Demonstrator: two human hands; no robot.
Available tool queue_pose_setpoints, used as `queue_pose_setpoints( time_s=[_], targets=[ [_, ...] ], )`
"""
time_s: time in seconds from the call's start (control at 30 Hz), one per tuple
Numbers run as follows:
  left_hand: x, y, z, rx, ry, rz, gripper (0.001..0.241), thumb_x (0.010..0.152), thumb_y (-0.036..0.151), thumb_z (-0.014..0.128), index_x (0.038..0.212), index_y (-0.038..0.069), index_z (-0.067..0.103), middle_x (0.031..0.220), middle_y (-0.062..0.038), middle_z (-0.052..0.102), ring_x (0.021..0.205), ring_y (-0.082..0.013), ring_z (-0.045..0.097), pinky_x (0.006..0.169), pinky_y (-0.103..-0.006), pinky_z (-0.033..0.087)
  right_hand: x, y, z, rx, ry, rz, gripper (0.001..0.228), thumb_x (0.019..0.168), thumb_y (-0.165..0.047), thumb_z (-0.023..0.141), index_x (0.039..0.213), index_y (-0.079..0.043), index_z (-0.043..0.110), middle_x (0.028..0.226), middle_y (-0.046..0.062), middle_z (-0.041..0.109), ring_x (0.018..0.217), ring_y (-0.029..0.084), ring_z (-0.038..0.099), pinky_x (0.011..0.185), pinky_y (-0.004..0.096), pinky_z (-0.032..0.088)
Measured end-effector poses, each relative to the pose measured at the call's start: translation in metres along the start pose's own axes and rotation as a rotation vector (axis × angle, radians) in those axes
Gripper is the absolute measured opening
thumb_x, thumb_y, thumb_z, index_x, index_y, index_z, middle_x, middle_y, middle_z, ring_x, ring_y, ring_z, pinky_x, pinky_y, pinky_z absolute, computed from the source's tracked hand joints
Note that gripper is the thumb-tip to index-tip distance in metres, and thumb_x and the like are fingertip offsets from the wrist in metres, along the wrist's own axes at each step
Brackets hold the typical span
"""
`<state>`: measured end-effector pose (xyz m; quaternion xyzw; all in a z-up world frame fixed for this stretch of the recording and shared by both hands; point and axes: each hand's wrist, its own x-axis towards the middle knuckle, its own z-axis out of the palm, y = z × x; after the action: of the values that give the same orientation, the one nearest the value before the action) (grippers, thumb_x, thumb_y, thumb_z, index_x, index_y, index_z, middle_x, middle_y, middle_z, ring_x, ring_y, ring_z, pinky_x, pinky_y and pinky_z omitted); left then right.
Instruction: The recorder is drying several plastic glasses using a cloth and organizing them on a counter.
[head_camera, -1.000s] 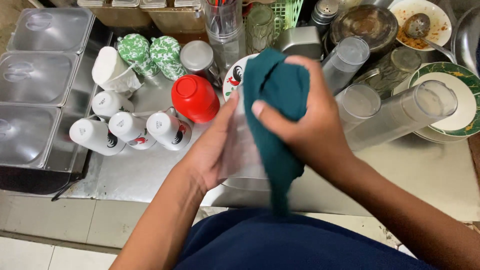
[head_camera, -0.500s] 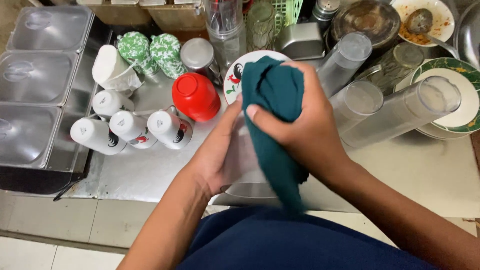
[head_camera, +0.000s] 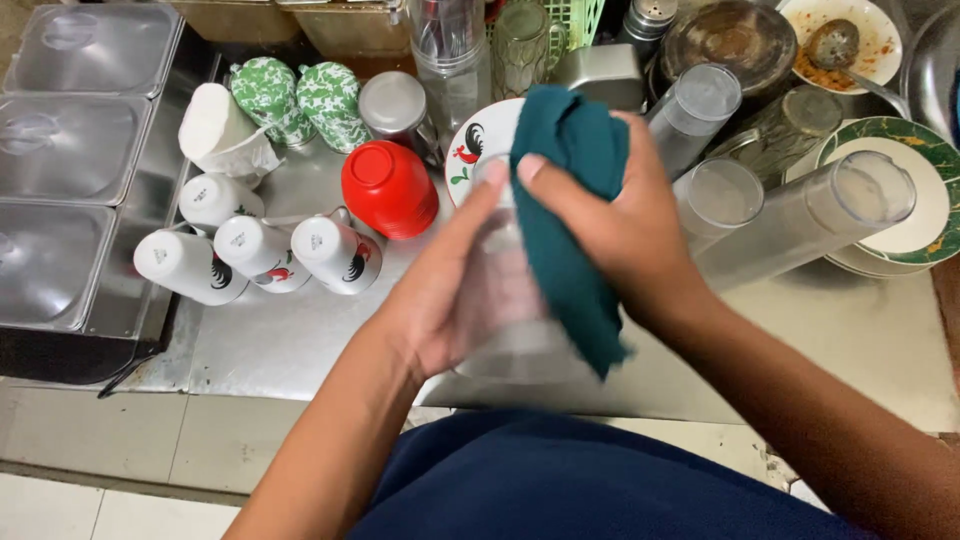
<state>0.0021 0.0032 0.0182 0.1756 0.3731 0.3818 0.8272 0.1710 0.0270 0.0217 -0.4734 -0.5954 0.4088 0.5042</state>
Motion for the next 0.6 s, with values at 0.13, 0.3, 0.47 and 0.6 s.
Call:
queue_pose_setpoints(
  time_s=[0.13, 0.3, 0.47, 0.6],
  targets=[
    [-0.011, -0.004, 0.01, 0.102, -0.115, -0.011, 0.075, 0.082, 0.053, 0.074, 0.135, 0.004, 0.052, 0.11, -0.014, 0.071, 0.097, -0.027, 0.072, 0.091, -0.0519, 0.059, 0.02, -0.007, -0.016, -0.039, 0.098, 0.235, 0.048, 0.088, -0.03, 0.078, 0.123, -0.004, 0.057, 0.105, 0.004, 0.069, 0.089, 0.011, 0.068, 0.077, 0.028, 0.057],
    [-0.014, 0.008, 0.008, 0.747, -0.046, 0.2, 0.076, 0.073, 0.045, 0.084, 0.131, 0.004, 0.06, 0.098, -0.011, 0.074, 0.09, -0.0206, 0.072, 0.076, -0.0383, 0.06, 0.017, -0.012, -0.025, 0.021, -0.232, 0.427, 0.041, 0.084, -0.026, 0.074, 0.119, -0.006, 0.064, 0.098, 0.003, 0.07, 0.081, 0.01, 0.065, 0.07, 0.026, 0.054],
    [-0.02, 0.015, 0.004, 1.128, 0.032, 0.346, 0.066, 0.064, 0.043, 0.085, 0.114, 0.003, 0.069, 0.088, -0.006, 0.074, 0.079, -0.0151, 0.069, 0.071, -0.0284, 0.055, 0.006, -0.002, -0.028, -0.057, -0.278, 0.364, 0.042, 0.088, -0.027, 0.073, 0.124, -0.007, 0.063, 0.102, 0.002, 0.068, 0.088, 0.009, 0.063, 0.076, 0.026, 0.053],
    [-0.028, 0.013, 0.007, 1.118, 0.001, 0.358, 0.056, 0.064, 0.036, 0.086, 0.106, 0.002, 0.071, 0.084, -0.004, 0.072, 0.076, -0.0131, 0.067, 0.069, -0.0282, 0.055, 0.001, 0.001, -0.027, 0.017, -0.257, 0.513, 0.046, 0.084, -0.03, 0.073, 0.124, -0.009, 0.062, 0.104, 0.002, 0.072, 0.09, 0.011, 0.067, 0.079, 0.029, 0.056]
  ],
)
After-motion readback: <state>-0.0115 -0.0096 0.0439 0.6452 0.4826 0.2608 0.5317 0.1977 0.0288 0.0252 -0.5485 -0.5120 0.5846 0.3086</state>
